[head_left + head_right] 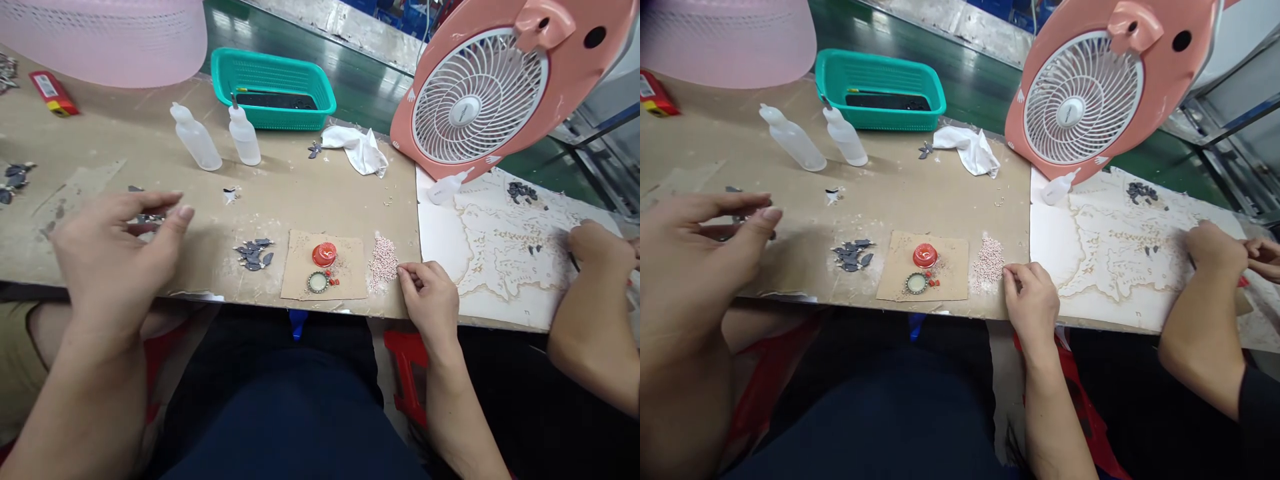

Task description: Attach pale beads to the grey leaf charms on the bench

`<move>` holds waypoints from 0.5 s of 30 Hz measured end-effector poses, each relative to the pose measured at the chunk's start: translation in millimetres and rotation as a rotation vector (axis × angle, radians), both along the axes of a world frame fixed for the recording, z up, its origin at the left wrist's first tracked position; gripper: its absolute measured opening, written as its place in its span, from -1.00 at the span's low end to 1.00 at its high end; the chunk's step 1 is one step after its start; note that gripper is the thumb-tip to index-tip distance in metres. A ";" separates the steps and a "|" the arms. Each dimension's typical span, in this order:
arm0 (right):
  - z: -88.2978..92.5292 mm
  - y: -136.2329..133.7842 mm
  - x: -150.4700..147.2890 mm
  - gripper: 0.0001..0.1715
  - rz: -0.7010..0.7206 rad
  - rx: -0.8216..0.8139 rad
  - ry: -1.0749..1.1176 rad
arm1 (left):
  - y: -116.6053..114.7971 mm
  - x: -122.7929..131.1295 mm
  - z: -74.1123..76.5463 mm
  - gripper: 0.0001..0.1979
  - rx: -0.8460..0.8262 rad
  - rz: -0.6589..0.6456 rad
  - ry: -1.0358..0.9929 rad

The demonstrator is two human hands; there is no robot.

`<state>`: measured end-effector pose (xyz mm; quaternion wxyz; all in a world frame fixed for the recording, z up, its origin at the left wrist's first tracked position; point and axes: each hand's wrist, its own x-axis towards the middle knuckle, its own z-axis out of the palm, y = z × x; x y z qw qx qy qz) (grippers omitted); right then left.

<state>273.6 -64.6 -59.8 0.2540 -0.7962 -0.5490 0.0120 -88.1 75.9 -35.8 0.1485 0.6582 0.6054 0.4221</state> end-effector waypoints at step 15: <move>53.2 -21.4 -61.7 -0.92 0.275 0.281 0.274 | -80.9 117.1 42.1 -0.82 -0.777 -0.840 -0.636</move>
